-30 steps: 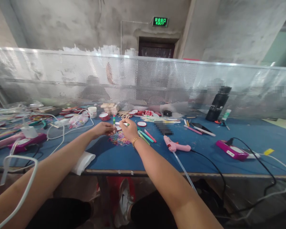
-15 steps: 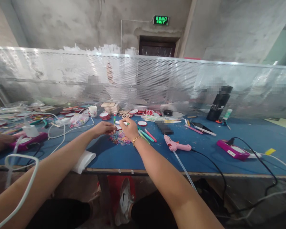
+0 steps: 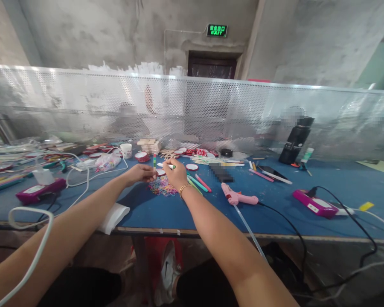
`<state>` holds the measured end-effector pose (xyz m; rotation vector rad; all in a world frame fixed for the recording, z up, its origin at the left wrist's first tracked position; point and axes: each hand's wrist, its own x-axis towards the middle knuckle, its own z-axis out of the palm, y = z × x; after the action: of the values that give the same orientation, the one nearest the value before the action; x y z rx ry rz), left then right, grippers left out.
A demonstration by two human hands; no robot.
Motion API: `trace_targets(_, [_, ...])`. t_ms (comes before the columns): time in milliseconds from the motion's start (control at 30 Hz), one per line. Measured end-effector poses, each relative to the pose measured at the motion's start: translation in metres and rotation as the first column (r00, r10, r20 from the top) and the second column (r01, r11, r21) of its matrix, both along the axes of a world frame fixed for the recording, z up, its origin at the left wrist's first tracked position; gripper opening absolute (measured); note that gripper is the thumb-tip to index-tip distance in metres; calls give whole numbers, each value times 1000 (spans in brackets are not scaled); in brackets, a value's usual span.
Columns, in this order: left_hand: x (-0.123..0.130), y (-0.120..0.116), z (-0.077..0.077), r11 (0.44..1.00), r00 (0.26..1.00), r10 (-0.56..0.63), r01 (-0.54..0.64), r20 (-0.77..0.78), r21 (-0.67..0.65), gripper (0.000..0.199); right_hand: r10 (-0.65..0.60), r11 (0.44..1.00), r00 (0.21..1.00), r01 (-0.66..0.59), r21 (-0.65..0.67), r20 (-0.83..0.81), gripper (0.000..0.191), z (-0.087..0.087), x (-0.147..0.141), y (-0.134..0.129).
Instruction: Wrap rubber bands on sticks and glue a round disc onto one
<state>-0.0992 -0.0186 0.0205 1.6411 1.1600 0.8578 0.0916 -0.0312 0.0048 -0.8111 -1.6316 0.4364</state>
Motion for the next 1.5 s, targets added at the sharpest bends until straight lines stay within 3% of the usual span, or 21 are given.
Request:
trace_targets(967, [-1,1,0,1000,1000,11,-11,-11,0,36,20,1000,1000,-20,13,19,21,2,0,-4])
trace_targets(1500, [0,0,1,1000,1000,-9,9,-28,-1,44,30,999,999,-31,38,23,21,1,0,-3])
